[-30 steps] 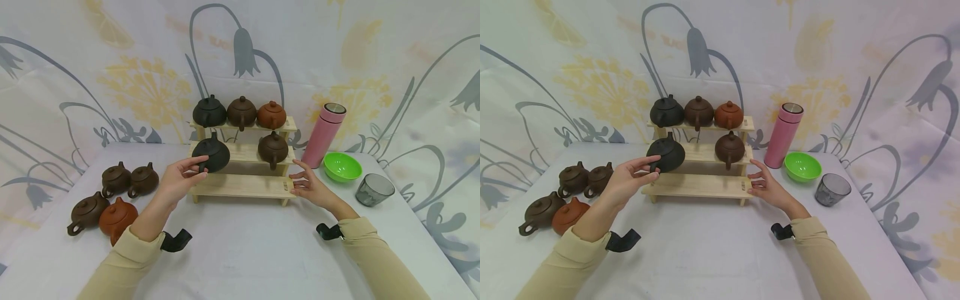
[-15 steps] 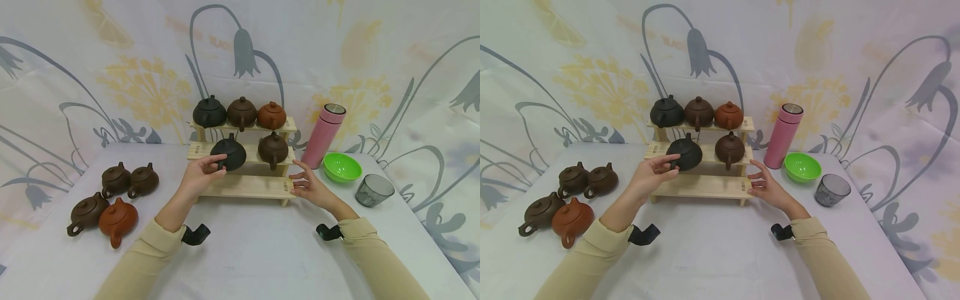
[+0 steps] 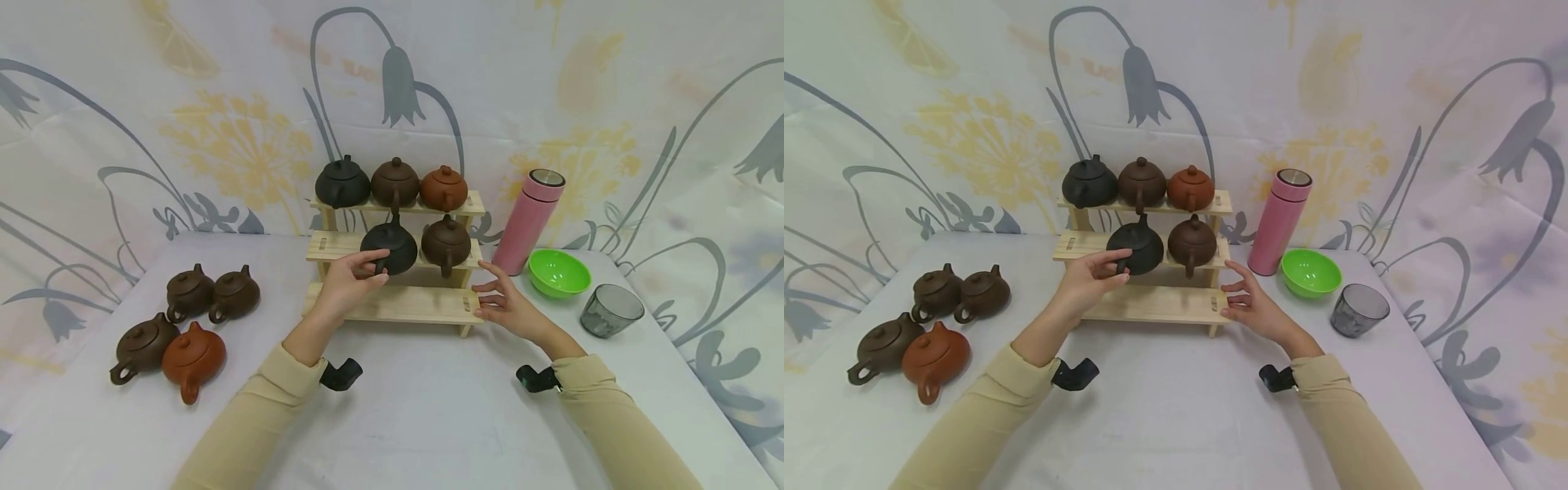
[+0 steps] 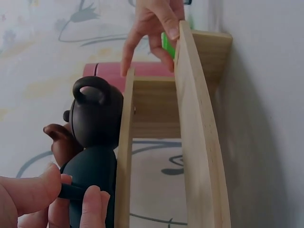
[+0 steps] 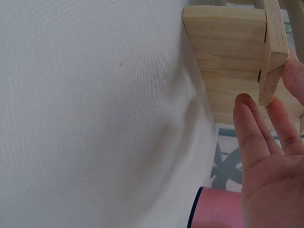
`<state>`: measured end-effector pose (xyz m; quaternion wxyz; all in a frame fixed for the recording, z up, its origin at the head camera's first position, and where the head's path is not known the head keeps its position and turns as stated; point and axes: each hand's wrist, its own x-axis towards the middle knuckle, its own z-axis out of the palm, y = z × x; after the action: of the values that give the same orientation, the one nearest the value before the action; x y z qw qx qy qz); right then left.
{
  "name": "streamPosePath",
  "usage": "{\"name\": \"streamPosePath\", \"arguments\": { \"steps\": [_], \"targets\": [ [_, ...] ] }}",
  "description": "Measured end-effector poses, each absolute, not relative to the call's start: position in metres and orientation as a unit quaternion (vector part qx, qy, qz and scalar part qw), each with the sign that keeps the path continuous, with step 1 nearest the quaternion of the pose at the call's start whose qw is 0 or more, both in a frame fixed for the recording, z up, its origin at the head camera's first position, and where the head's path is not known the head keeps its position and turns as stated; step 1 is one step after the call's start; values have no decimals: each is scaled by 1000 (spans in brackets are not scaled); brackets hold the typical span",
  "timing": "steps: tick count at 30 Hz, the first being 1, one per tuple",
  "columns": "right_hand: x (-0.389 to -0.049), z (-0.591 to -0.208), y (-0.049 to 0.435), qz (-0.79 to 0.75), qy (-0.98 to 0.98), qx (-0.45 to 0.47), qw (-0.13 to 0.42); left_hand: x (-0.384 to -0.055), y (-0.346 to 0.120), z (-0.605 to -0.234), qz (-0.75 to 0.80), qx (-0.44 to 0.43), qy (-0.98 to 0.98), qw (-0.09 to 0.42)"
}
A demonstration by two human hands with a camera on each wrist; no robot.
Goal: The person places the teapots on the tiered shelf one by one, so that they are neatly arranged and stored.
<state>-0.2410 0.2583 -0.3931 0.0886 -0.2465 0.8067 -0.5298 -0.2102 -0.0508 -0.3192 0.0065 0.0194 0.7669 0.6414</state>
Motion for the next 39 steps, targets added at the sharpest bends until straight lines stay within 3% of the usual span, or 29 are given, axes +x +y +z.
{"name": "streamPosePath", "arguments": {
  "steps": [13,24,39],
  "targets": [
    [-241,-388,259,-531,808,-241,89,-214,-41,-318,653,24,757,-1],
    [-240,-392,258,-534,805,-242,90,-206,-61,-326,643,47,765,-4],
    [-240,-393,258,-531,807,-244,85,-191,-134,-345,615,-37,782,-94]
  ]
}}
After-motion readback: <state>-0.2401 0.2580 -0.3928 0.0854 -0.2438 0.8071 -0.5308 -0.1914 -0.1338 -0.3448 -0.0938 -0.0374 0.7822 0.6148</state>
